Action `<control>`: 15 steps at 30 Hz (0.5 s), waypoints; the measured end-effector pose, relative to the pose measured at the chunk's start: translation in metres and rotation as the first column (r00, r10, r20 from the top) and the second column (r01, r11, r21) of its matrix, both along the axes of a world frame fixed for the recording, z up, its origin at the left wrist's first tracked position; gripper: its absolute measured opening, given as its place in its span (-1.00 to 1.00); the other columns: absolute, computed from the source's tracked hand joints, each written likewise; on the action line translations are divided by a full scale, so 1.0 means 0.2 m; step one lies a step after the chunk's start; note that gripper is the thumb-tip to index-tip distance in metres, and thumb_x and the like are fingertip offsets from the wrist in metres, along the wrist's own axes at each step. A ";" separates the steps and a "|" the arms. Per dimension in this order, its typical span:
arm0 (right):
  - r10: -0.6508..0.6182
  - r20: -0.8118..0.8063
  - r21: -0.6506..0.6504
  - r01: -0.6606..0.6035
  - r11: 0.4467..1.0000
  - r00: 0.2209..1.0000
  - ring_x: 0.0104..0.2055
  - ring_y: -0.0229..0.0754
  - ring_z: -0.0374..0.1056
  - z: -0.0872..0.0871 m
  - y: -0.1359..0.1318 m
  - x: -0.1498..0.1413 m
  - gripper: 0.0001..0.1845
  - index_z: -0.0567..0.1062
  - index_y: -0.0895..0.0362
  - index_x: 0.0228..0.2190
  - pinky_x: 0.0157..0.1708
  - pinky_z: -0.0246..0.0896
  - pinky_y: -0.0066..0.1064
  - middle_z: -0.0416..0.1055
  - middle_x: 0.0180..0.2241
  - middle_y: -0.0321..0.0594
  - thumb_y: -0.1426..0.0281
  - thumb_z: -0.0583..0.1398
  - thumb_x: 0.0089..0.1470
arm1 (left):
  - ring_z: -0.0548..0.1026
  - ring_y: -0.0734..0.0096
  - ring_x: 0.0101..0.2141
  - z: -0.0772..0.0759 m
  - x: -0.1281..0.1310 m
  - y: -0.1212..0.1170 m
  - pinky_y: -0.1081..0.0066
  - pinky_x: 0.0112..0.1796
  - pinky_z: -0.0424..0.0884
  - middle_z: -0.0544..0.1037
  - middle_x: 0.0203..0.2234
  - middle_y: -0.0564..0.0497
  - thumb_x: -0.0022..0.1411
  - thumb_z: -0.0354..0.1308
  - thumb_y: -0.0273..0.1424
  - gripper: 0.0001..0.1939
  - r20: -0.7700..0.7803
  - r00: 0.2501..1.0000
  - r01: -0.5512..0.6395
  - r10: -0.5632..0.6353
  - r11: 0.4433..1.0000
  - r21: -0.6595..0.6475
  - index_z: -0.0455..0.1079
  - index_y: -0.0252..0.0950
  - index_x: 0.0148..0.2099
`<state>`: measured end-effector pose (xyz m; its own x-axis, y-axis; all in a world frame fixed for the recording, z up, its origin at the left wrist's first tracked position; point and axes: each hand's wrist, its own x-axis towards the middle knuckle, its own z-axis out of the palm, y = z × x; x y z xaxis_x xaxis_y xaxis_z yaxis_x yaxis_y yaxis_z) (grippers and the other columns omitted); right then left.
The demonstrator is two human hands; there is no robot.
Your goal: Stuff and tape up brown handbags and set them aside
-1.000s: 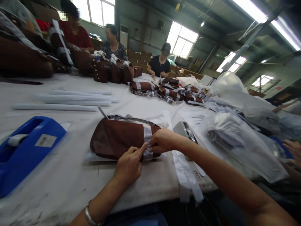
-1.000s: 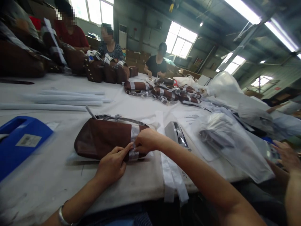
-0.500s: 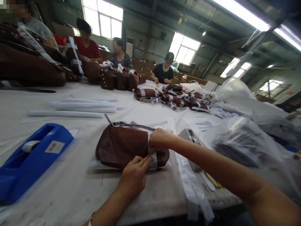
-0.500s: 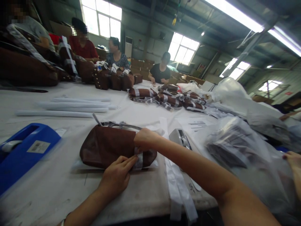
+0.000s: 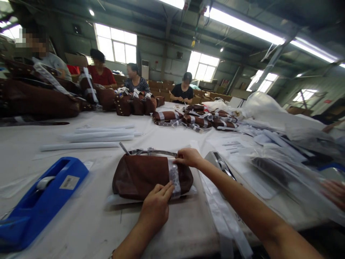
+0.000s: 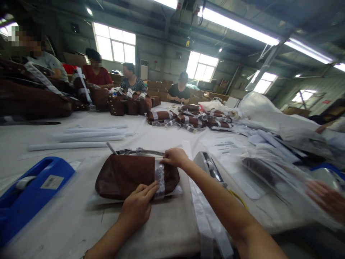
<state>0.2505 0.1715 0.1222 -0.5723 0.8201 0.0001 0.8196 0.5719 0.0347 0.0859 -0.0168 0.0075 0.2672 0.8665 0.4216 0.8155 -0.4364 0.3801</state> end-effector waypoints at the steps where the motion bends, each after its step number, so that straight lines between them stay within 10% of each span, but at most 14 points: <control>1: -0.034 -0.052 0.040 0.036 0.999 0.998 -0.18 -0.09 0.49 -0.02 -0.03 0.03 -0.58 0.60 0.09 -0.20 -0.25 0.24 -0.39 0.59 -0.22 -0.12 0.03 0.13 0.25 | 0.40 0.29 -0.08 0.00 0.00 0.00 0.31 0.01 0.45 0.41 0.22 0.08 -0.05 0.01 -0.69 -0.24 -0.006 1.000 0.003 -0.003 1.000 0.000 0.32 -0.24 0.25; 5: 0.002 -0.182 0.128 0.021 0.992 0.983 0.05 -0.15 0.40 -0.12 -0.23 0.08 -0.60 0.46 0.10 0.06 0.02 0.25 -0.36 0.49 0.04 -0.11 0.27 -0.04 0.39 | 0.39 0.28 -0.05 0.00 0.00 -0.01 0.30 0.05 0.44 0.41 0.22 0.05 -0.02 0.01 -0.69 -0.26 -0.033 0.999 0.000 0.000 1.000 0.005 0.33 -0.26 0.25; 10: 0.411 -0.212 0.205 -0.371 0.906 0.887 0.38 -0.05 0.03 -0.36 -0.46 0.12 -0.51 0.28 0.09 0.25 0.38 -0.16 -0.07 0.23 0.30 -0.12 0.26 0.04 0.36 | 0.38 0.23 0.03 -0.03 -0.01 -0.01 0.23 0.10 0.42 0.41 0.21 0.01 0.03 0.00 -0.68 -0.29 -0.057 0.998 0.001 0.002 0.999 0.044 0.32 -0.27 0.26; 15: 0.396 -0.143 0.181 -0.370 0.911 0.907 0.43 0.04 -0.12 -0.45 -0.54 0.16 -0.31 0.06 0.13 0.35 0.36 -0.15 0.11 0.01 0.38 -0.05 0.21 0.11 0.30 | 0.36 0.18 0.13 -0.07 -0.03 -0.01 0.13 0.19 0.33 0.37 0.24 -0.07 0.06 0.01 -0.66 -0.28 -0.089 0.996 0.038 -0.028 0.993 0.112 0.27 -0.32 0.30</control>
<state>0.2831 0.0644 0.0324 -0.8222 0.5206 0.2301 0.5388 0.8422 0.0199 0.0805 -0.0192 -0.0072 0.3350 0.8046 0.4903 0.8278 -0.4999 0.2546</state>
